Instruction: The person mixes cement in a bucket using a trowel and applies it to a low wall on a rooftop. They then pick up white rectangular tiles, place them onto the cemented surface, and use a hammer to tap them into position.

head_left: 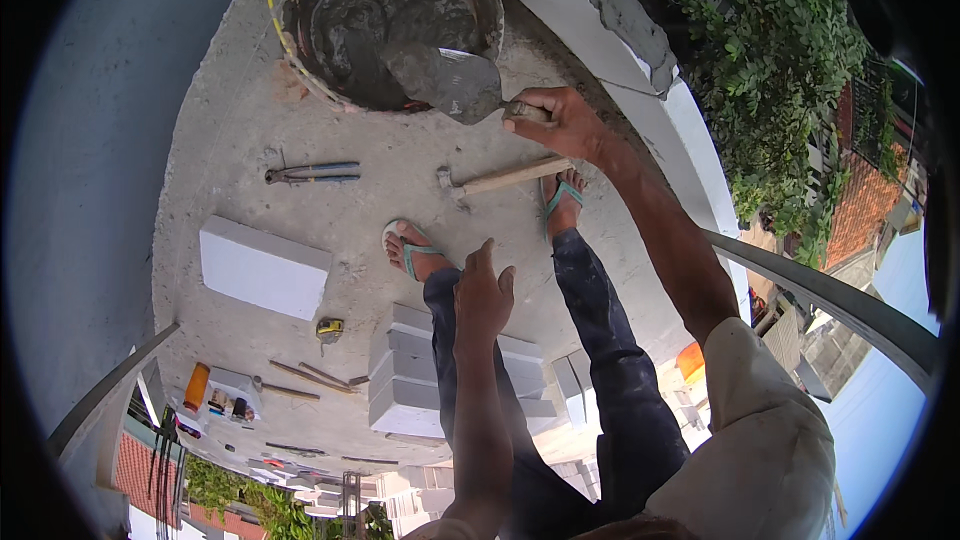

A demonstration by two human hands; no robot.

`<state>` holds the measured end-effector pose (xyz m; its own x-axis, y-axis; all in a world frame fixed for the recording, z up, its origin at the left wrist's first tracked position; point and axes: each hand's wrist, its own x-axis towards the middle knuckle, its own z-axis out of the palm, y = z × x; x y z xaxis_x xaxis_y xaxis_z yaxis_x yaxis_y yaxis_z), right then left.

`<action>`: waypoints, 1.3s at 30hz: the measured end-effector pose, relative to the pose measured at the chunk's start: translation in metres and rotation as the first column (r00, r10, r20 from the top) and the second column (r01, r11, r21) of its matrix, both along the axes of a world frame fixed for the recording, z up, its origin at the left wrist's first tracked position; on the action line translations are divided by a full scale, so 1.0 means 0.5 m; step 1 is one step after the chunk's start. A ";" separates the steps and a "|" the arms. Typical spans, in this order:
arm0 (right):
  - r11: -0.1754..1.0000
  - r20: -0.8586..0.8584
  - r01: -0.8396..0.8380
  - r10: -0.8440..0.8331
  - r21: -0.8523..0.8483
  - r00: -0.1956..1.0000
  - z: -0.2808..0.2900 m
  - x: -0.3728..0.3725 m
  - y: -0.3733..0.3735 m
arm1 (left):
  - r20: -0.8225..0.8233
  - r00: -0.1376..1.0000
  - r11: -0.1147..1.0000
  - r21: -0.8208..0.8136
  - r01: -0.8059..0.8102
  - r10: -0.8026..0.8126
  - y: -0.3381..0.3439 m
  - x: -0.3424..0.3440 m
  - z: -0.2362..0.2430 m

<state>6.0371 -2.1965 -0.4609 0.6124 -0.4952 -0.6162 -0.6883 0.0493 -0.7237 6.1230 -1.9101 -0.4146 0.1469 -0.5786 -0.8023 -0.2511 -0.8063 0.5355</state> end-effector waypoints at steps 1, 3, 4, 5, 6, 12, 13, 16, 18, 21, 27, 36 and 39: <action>0.998 -0.029 0.059 -0.060 -0.033 0.998 0.022 -0.044 0.015 | -0.005 1.000 1.000 -0.004 0.003 -0.003 0.004 0.001 -0.004; 0.983 -0.063 0.153 -0.159 -0.100 0.985 0.073 -0.134 0.048 | -0.006 1.000 1.000 -0.024 0.001 -0.001 0.016 -0.007 -0.016; 0.962 -0.071 0.247 -0.256 -0.112 0.964 0.106 -0.186 0.062 | -0.015 1.000 1.000 -0.020 0.016 -0.016 0.010 -0.012 -0.017; 0.934 -0.070 0.337 -0.347 -0.117 0.935 0.139 -0.234 0.081 | -0.015 1.000 1.000 -0.009 0.028 -0.028 0.008 -0.014 -0.016; 0.899 -0.097 0.357 -0.391 -0.253 0.915 0.167 -0.284 0.098 | -0.031 0.999 0.999 -0.012 0.033 -0.033 0.000 -0.018 -0.012; 0.638 -0.293 0.158 -0.542 -0.754 0.788 0.202 -0.467 0.166 | -0.026 0.995 0.995 -0.021 0.095 -0.095 -0.007 -0.032 -0.020; 0.597 -0.321 0.103 -0.560 -0.796 0.764 0.192 -0.487 0.172 | -0.029 0.995 0.995 -0.019 0.098 -0.098 -0.010 -0.036 -0.019; 0.561 -0.370 0.006 -0.554 -0.828 0.746 0.138 -0.531 0.188 | -0.032 0.993 0.994 -0.006 0.112 -0.112 -0.020 -0.041 -0.023; 0.566 -0.340 0.051 -0.563 -0.823 0.753 0.138 -0.520 0.203 | -0.021 0.992 0.991 0.034 0.128 -0.127 -0.018 -0.042 -0.012; 0.560 -0.257 0.167 -0.599 -0.812 0.759 0.136 -0.491 0.209 | -0.025 0.987 0.988 -0.010 0.156 -0.156 -0.017 -0.047 -0.026; 0.165 -0.083 0.984 -0.984 -0.068 0.159 0.187 -0.330 0.222 | -0.028 0.989 0.989 -0.015 0.146 -0.146 -0.015 -0.051 -0.029; 0.299 -0.070 0.954 -0.952 0.015 0.299 0.146 -0.195 0.130 | 0.010 0.988 0.988 -0.035 0.153 -0.152 -0.008 -0.053 -0.030; 0.613 -0.177 0.546 -0.742 -0.571 0.647 0.120 -0.274 0.149 | 0.040 0.987 0.987 -0.043 0.157 -0.155 0.000 -0.053 -0.036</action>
